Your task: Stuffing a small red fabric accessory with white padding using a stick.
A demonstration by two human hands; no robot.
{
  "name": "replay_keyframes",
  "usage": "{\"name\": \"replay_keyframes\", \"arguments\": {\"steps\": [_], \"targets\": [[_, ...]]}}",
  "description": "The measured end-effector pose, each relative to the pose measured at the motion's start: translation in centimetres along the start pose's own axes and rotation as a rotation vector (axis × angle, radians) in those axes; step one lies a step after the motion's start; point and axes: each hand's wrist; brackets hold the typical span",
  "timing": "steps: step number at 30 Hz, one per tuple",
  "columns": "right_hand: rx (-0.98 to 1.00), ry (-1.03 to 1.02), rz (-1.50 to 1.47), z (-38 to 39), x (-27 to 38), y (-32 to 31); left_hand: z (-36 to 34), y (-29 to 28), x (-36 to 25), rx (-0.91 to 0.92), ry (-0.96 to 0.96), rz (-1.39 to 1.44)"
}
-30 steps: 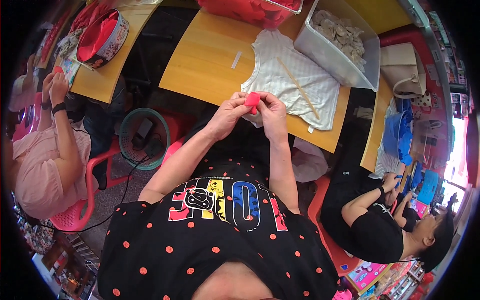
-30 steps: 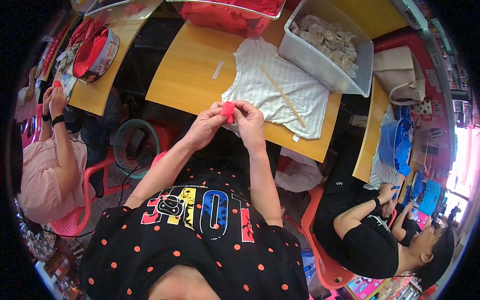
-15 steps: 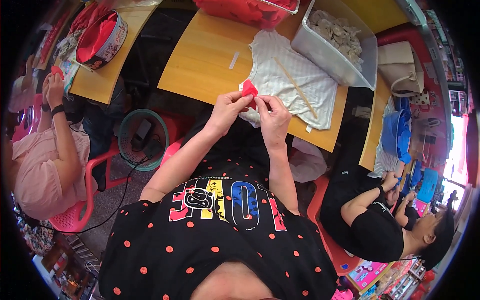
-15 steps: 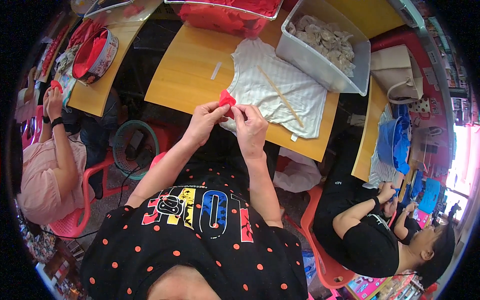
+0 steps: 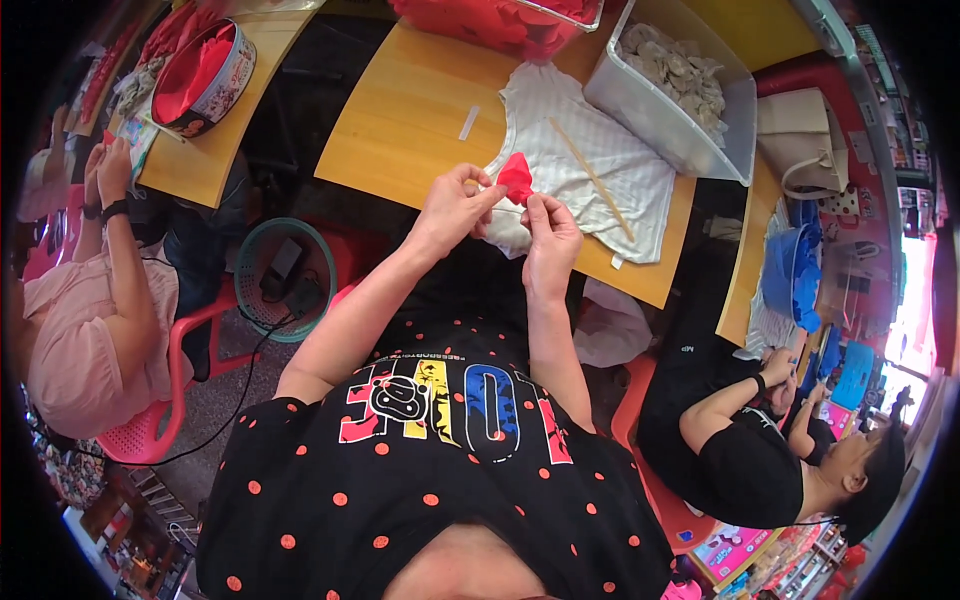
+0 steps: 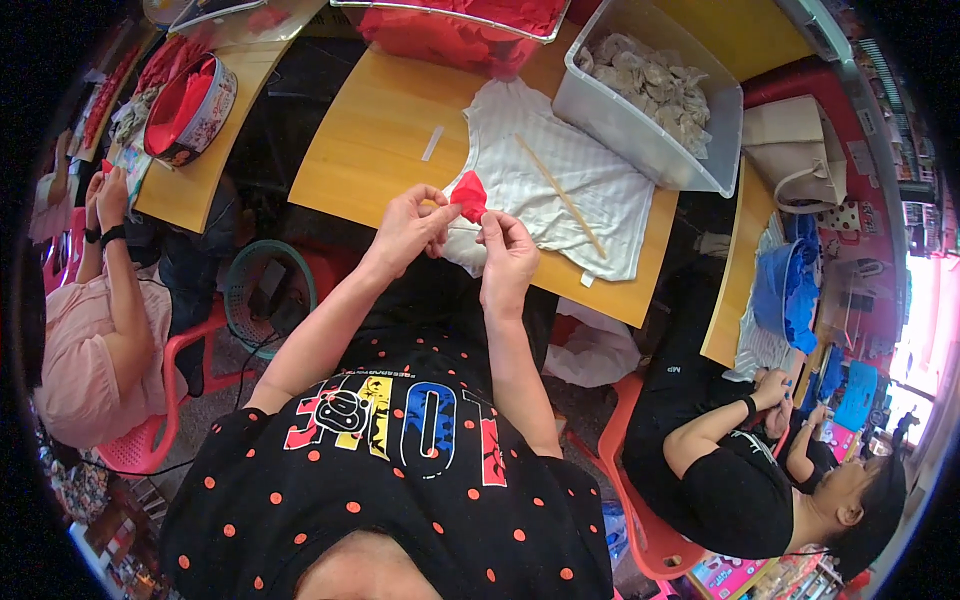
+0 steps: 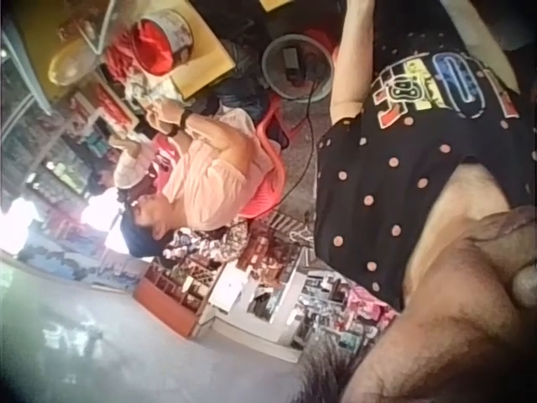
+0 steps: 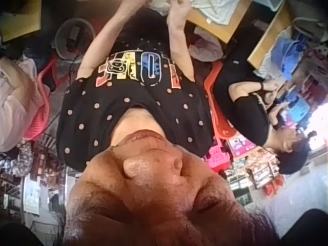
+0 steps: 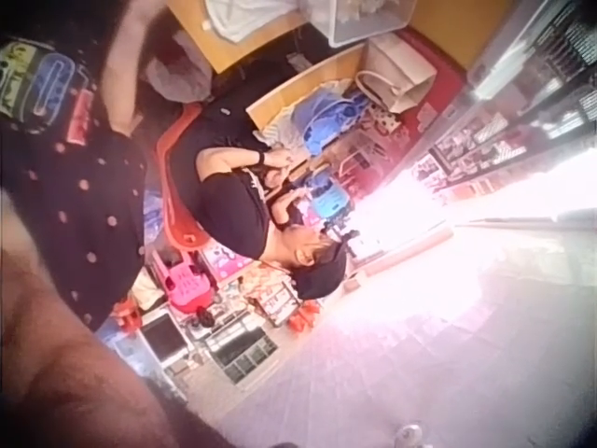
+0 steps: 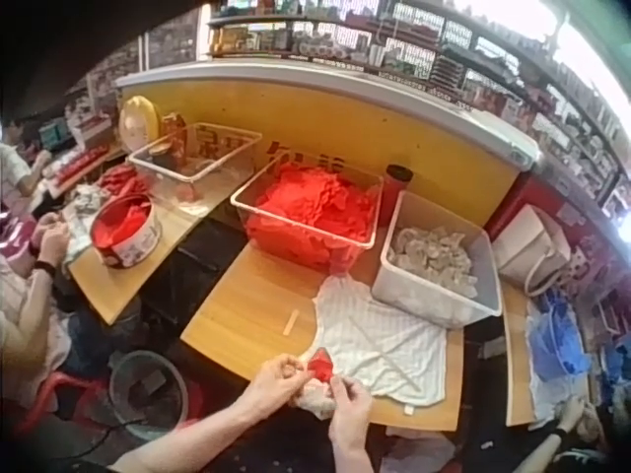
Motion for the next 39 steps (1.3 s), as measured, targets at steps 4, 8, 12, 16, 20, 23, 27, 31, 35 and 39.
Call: {"name": "replay_keyframes", "arguments": {"steps": [4, 8, 12, 16, 20, 23, 27, 31, 35, 39], "targets": [[0.017, -0.069, 0.094, 0.6, 0.6, 1.1, 0.6, 0.5, 0.0, 0.08, -0.109, 0.204], [0.063, -0.064, 0.012, 0.7, -0.3, 1.3, 0.1, 0.7, 1.0, 0.093, -0.147, 0.477], [0.046, 0.0, -0.072, 0.8, -0.6, 1.3, 0.6, 1.1, 1.4, 0.117, -0.205, 0.602], [0.016, -0.038, -0.005, 0.6, -1.4, 0.8, 0.4, 1.3, 1.3, 0.036, -0.228, 0.696], [0.032, 0.092, -0.046, 0.3, -1.3, 0.7, 0.1, 1.1, 1.6, -0.075, -0.181, 0.695], [0.025, 0.089, -0.092, 0.2, -1.4, 1.2, 0.1, 1.2, 1.9, -0.084, -0.143, 0.753], [0.036, 0.098, -0.107, 0.0, -1.1, 1.2, 0.1, 1.2, 1.4, -0.047, -0.172, 0.91], [0.057, 0.131, -0.135, -0.2, -0.9, 1.1, 0.2, 0.8, 1.4, 0.044, -0.192, 1.003], [0.04, 0.263, -0.268, -0.1, -0.2, 1.6, 0.4, 0.6, 1.5, 0.146, -0.05, 0.932], [0.047, 0.314, -0.31, 0.1, 0.7, 2.1, 0.9, 0.7, 0.7, 0.137, 0.054, 0.816]]}}
Point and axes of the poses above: each hand's wrist, its own z-axis away from the middle knuckle, its own y-axis out of the palm, x = y × z, and after that the axes turned 6 degrees about -z, right-handed
